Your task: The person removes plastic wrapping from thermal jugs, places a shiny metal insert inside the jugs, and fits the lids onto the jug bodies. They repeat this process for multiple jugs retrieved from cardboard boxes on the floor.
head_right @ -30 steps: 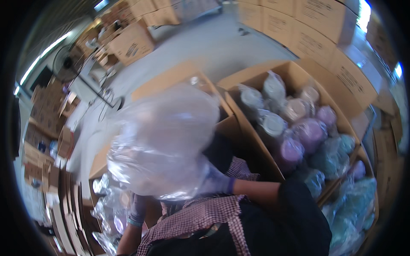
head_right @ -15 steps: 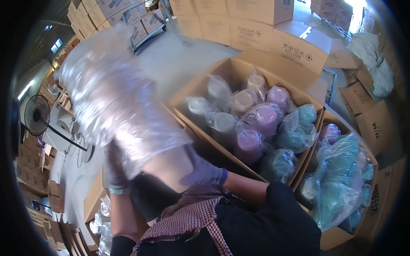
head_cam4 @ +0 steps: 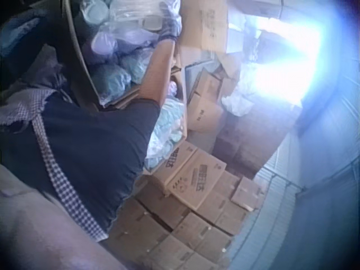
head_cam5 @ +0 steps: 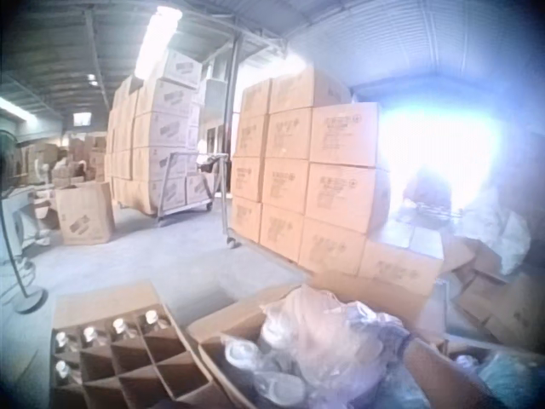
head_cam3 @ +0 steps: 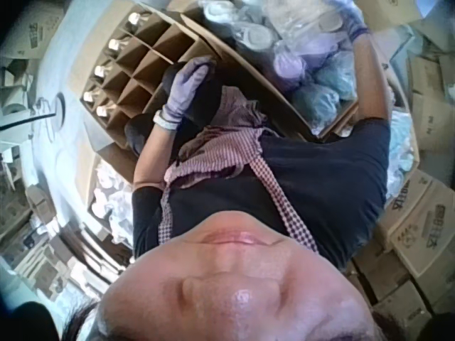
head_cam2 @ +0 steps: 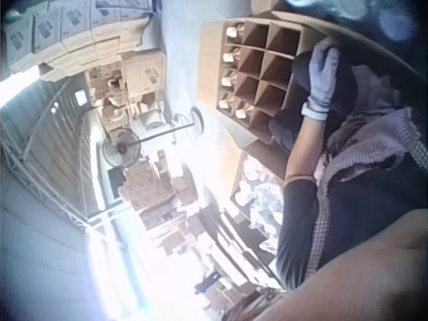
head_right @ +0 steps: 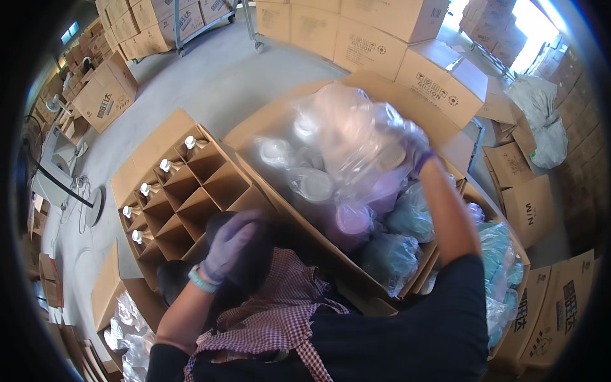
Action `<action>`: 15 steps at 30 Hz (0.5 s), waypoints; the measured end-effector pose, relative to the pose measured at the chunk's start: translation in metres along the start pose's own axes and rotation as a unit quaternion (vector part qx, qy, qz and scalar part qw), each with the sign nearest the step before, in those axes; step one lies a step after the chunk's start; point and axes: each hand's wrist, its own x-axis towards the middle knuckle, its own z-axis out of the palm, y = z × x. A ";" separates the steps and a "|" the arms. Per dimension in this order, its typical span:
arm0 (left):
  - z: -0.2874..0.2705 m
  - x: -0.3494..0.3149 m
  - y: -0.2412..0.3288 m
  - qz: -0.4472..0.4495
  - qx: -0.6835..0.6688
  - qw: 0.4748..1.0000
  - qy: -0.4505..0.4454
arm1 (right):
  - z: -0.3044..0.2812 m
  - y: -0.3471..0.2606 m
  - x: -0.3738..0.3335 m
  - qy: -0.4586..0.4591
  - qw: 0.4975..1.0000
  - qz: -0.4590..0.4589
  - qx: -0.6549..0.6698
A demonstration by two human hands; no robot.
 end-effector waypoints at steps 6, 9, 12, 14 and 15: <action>-0.100 -0.106 -0.017 -0.134 -0.107 0.931 0.322 | 0.016 -0.116 0.159 0.129 0.854 -0.007 -0.504; -0.140 -0.168 -0.045 -0.090 -0.066 0.905 0.410 | 0.050 -0.100 0.211 0.193 0.777 -0.050 -0.597; -0.180 -0.226 -0.054 -0.104 -0.104 0.894 0.423 | 0.040 -0.055 0.232 0.207 0.757 -0.092 -0.613; -0.197 -0.284 -0.060 -0.173 0.140 0.907 0.358 | 0.038 -0.022 0.228 0.208 0.725 -0.072 -0.653; -0.206 -0.321 -0.068 -0.202 0.252 0.889 0.323 | 0.035 -0.005 0.216 0.210 0.708 -0.061 -0.671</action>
